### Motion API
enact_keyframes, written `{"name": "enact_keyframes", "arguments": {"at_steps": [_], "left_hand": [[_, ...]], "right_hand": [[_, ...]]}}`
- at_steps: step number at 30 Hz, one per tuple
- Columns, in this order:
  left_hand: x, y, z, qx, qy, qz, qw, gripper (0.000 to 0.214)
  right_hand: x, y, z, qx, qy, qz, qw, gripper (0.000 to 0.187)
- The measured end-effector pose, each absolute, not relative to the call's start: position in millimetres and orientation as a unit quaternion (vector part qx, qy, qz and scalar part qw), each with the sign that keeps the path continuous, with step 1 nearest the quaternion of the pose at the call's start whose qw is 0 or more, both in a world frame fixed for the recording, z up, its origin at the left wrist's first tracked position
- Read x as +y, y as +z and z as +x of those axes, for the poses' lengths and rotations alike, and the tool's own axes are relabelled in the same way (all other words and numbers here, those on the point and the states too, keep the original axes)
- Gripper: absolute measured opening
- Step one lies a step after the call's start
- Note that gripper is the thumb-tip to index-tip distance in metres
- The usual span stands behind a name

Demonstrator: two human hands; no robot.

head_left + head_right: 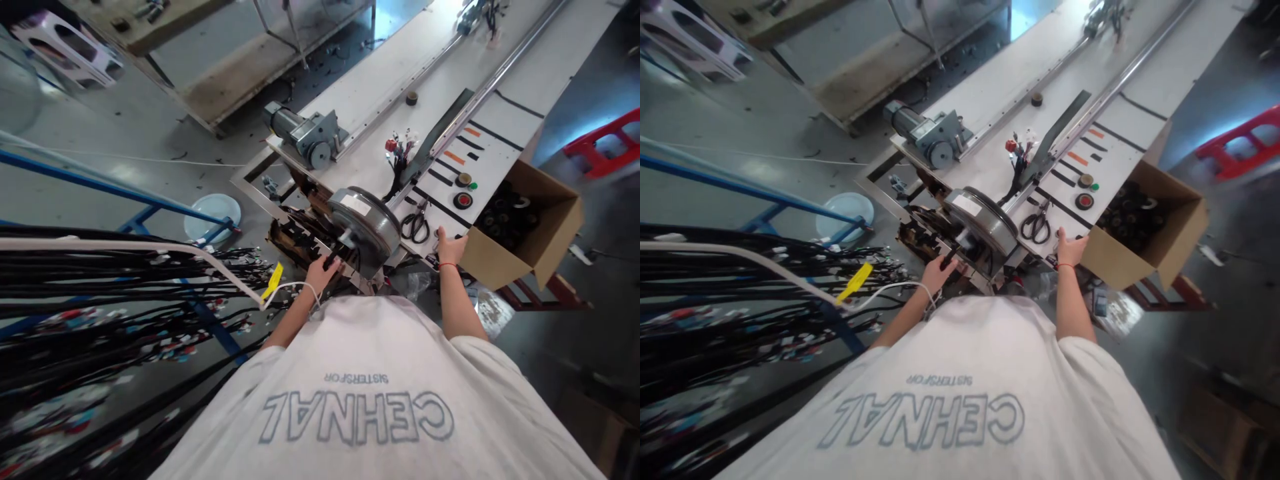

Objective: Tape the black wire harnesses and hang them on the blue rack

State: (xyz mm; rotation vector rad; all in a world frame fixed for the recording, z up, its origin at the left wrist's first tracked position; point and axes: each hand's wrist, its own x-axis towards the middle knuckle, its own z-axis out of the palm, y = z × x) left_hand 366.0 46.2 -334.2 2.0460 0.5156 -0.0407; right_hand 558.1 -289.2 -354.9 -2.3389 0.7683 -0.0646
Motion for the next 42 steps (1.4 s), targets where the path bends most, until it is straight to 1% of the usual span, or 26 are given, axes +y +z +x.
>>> {"name": "enact_keyframes", "arguments": {"at_steps": [3, 6, 10, 13, 17, 19, 21, 22, 24, 26, 27, 28, 30, 32, 34, 38, 42], "left_hand": [[42.4, -331.7, 374.8, 0.210, -0.008, 0.837, 0.505, 0.035], [40.7, -332.8, 376.5, 0.203, -0.001, 0.816, 0.541, 0.041], [40.8, -336.9, 377.3, 0.230, -0.093, 0.723, 0.645, 0.060], [41.6, -336.6, 378.3, 0.248, -0.125, 0.661, 0.697, 0.064], [38.6, -333.0, 376.1, 0.220, -0.126, 0.674, 0.694, 0.066], [36.3, -332.8, 374.5, 0.219, -0.121, 0.673, 0.696, 0.066], [37.2, -335.4, 373.5, 0.215, -0.119, 0.672, 0.699, 0.063], [39.6, -337.9, 372.8, 0.207, -0.135, 0.674, 0.696, 0.062], [48.8, -345.4, 369.8, 0.167, -0.218, 0.681, 0.679, 0.056], [61.3, -354.4, 362.1, 0.117, -0.311, 0.697, 0.636, 0.049], [67.5, -358.5, 355.9, 0.106, -0.330, 0.714, 0.608, 0.046], [73.1, -361.8, 348.2, 0.109, -0.323, 0.739, 0.581, 0.044], [81.6, -365.0, 329.8, 0.153, -0.250, 0.787, 0.542, 0.044], [86.2, -362.8, 311.2, 0.197, -0.161, 0.810, 0.528, 0.045], [87.2, -356.7, 297.4, 0.206, -0.108, 0.816, 0.529, 0.046], [78.3, -346.6, 293.8, 0.190, -0.090, 0.816, 0.539, 0.046], [63.6, -349.4, 309.2, 0.204, -0.082, 0.800, 0.557, 0.048]], "right_hand": [[-288.8, -354.6, 557.1, 0.293, -0.024, -0.897, 0.331, 0.098], [-288.3, -355.2, 555.7, 0.292, -0.028, -0.898, 0.328, 0.096], [-287.7, -355.6, 555.0, 0.293, -0.027, -0.900, 0.321, 0.091], [-287.2, -354.8, 555.3, 0.295, -0.034, -0.900, 0.319, 0.093], [-286.8, -352.9, 555.7, 0.292, -0.039, -0.899, 0.323, 0.104], [-287.0, -352.6, 555.7, 0.295, -0.042, -0.897, 0.327, 0.105], [-287.4, -353.3, 555.5, 0.294, -0.046, -0.895, 0.331, 0.102], [-287.6, -354.0, 555.4, 0.292, -0.048, -0.895, 0.333, 0.099], [-288.0, -355.4, 555.2, 0.288, -0.050, -0.896, 0.335, 0.095], [-288.1, -356.5, 555.1, 0.287, -0.050, -0.896, 0.334, 0.095], [-288.1, -356.6, 555.1, 0.289, -0.050, -0.896, 0.333, 0.096], [-288.0, -356.4, 555.1, 0.291, -0.050, -0.895, 0.333, 0.097], [-287.6, -355.2, 554.9, 0.296, -0.047, -0.892, 0.338, 0.097], [-287.1, -353.4, 554.5, 0.298, -0.042, -0.889, 0.345, 0.097], [-286.5, -351.6, 554.0, 0.302, -0.037, -0.886, 0.349, 0.098], [-286.6, -350.0, 552.7, 0.305, -0.032, -0.885, 0.352, 0.100], [-287.6, -350.9, 551.6, 0.302, -0.027, -0.886, 0.352, 0.100]]}}
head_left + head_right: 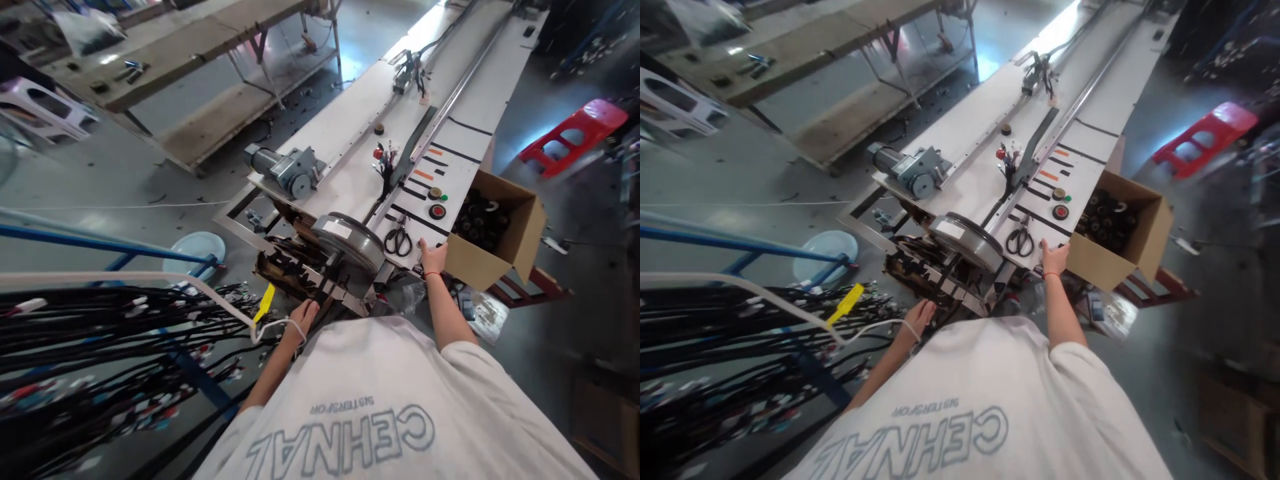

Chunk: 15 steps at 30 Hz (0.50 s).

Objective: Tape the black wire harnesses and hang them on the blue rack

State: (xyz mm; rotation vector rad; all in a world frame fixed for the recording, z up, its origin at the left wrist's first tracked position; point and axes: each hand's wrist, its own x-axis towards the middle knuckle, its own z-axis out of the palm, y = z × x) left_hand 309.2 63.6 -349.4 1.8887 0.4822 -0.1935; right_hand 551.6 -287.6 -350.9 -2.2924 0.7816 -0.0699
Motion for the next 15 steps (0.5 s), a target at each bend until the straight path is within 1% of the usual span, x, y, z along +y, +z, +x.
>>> {"name": "enact_keyframes", "arguments": {"at_steps": [3, 6, 10, 12, 15], "left_hand": [[56.0, -350.3, 322.7, 0.206, -0.069, 0.802, 0.556, 0.047], [50.4, -345.3, 337.3, 0.205, -0.061, 0.818, 0.534, 0.046], [42.7, -340.7, 355.1, 0.208, -0.008, 0.842, 0.498, 0.047], [39.4, -342.4, 360.7, 0.213, -0.008, 0.828, 0.519, 0.050], [38.9, -346.4, 365.1, 0.243, -0.063, 0.768, 0.589, 0.058]], "right_hand": [[-288.4, -353.5, 551.5, 0.295, -0.029, -0.887, 0.354, 0.098], [-289.1, -357.2, 551.8, 0.297, -0.032, -0.888, 0.351, 0.096], [-290.0, -361.6, 552.3, 0.286, -0.032, -0.896, 0.340, 0.096], [-290.2, -363.0, 552.4, 0.281, -0.034, -0.899, 0.336, 0.096], [-290.1, -363.6, 551.7, 0.287, -0.039, -0.894, 0.341, 0.090]]}}
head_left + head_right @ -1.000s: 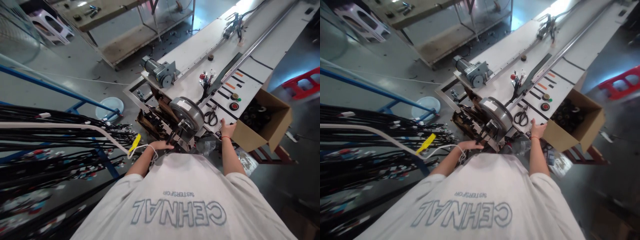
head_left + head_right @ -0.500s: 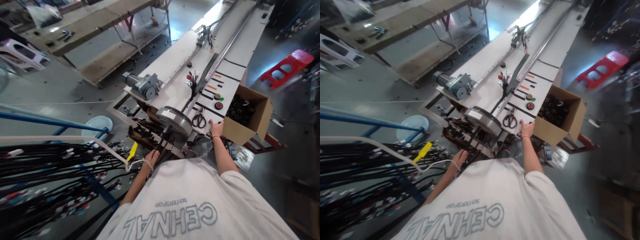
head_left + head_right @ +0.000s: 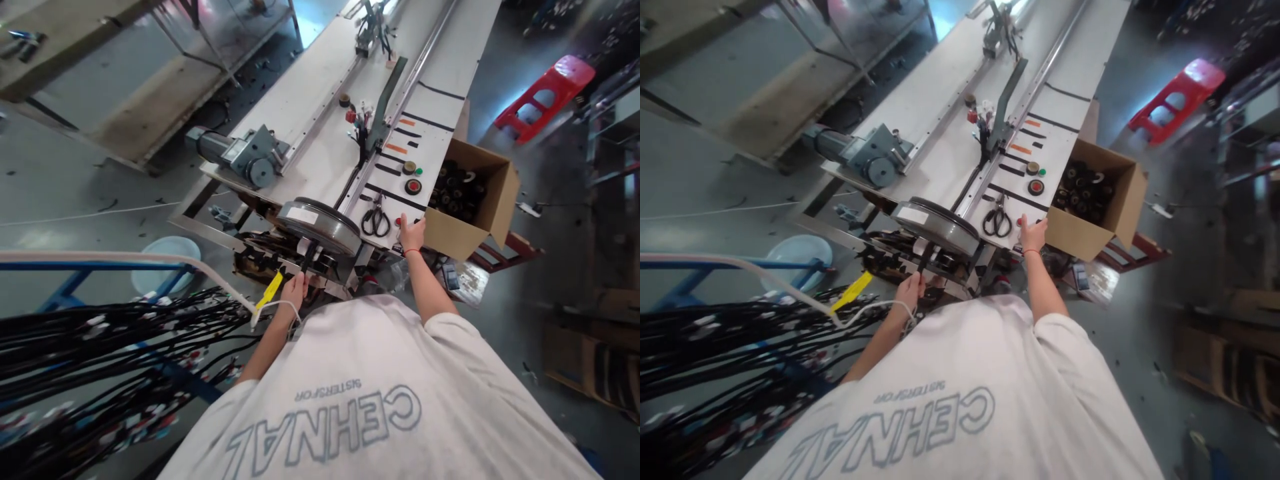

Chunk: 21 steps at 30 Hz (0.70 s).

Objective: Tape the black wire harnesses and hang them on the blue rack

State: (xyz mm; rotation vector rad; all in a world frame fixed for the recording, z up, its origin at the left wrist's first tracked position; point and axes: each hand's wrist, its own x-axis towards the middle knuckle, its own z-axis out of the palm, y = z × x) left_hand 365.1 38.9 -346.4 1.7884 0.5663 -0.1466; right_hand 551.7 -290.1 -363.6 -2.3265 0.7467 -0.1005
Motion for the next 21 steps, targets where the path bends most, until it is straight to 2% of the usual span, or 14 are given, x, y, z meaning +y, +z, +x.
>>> {"name": "enact_keyframes", "arguments": {"at_steps": [6, 9, 11, 16, 21], "left_hand": [[61.7, -346.0, 368.3, 0.216, -0.162, 0.699, 0.662, 0.058], [73.9, -350.4, 363.0, 0.148, -0.315, 0.687, 0.638, 0.050], [78.8, -356.0, 354.1, 0.115, -0.367, 0.710, 0.590, 0.045], [84.1, -358.9, 313.8, 0.120, -0.281, 0.830, 0.467, 0.052], [84.2, -342.3, 281.2, 0.157, -0.193, 0.846, 0.471, 0.047]], "right_hand": [[-289.5, -360.3, 550.6, 0.297, -0.034, -0.887, 0.351, 0.089], [-289.3, -358.0, 550.6, 0.299, -0.031, -0.887, 0.351, 0.091], [-289.0, -357.1, 550.5, 0.295, -0.035, -0.886, 0.356, 0.090], [-287.8, -356.0, 550.9, 0.293, -0.048, -0.885, 0.358, 0.089], [-286.4, -351.6, 550.0, 0.295, -0.037, -0.888, 0.351, 0.088]]}}
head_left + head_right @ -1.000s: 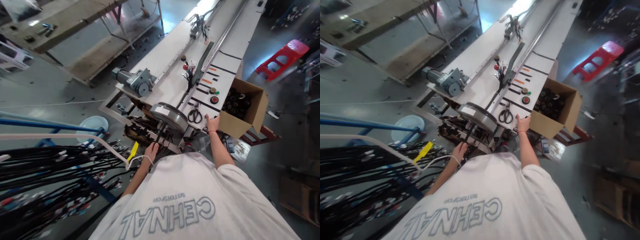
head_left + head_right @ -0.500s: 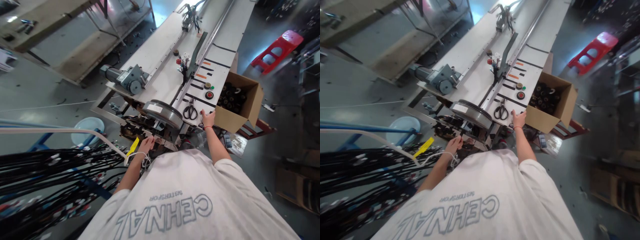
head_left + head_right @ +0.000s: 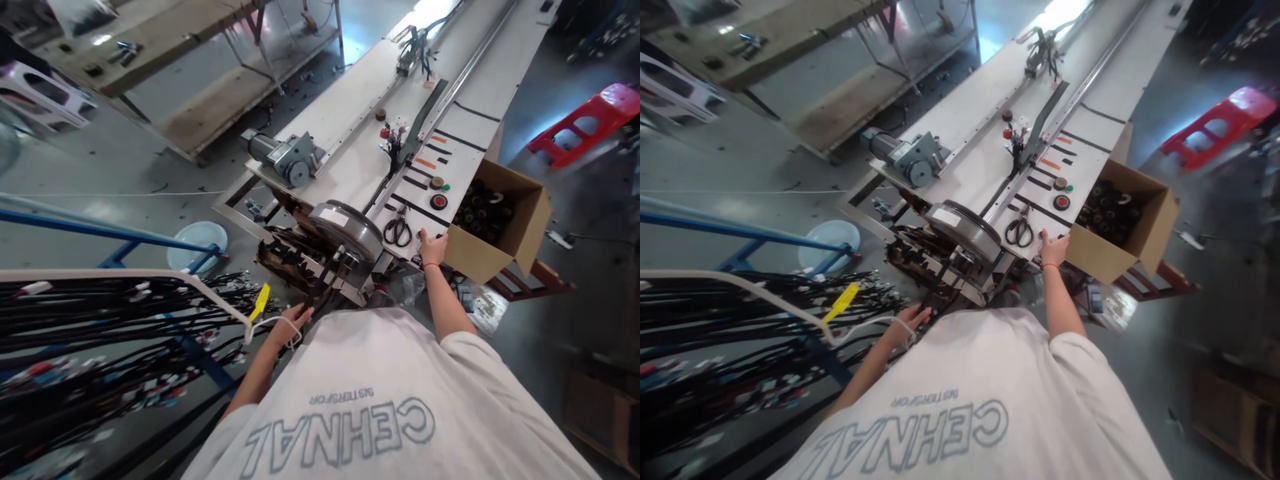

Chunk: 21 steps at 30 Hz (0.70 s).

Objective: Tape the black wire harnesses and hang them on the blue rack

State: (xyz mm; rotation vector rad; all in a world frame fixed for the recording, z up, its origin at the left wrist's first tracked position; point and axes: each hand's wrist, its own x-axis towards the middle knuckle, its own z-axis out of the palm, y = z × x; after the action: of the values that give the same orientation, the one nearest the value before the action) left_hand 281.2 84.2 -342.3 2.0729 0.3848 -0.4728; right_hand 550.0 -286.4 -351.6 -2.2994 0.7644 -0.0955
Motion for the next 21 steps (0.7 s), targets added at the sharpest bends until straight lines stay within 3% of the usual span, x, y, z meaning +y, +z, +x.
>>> {"name": "enact_keyframes", "arguments": {"at_steps": [11, 21], "left_hand": [[69.3, -331.0, 291.6, 0.192, -0.109, 0.876, 0.428, 0.032], [51.1, -310.9, 335.9, 0.183, -0.060, 0.892, 0.409, 0.040]], "right_hand": [[-286.0, -351.0, 552.1, 0.296, -0.010, -0.897, 0.328, 0.090], [-287.7, -354.4, 550.7, 0.299, -0.023, -0.892, 0.339, 0.089]]}}
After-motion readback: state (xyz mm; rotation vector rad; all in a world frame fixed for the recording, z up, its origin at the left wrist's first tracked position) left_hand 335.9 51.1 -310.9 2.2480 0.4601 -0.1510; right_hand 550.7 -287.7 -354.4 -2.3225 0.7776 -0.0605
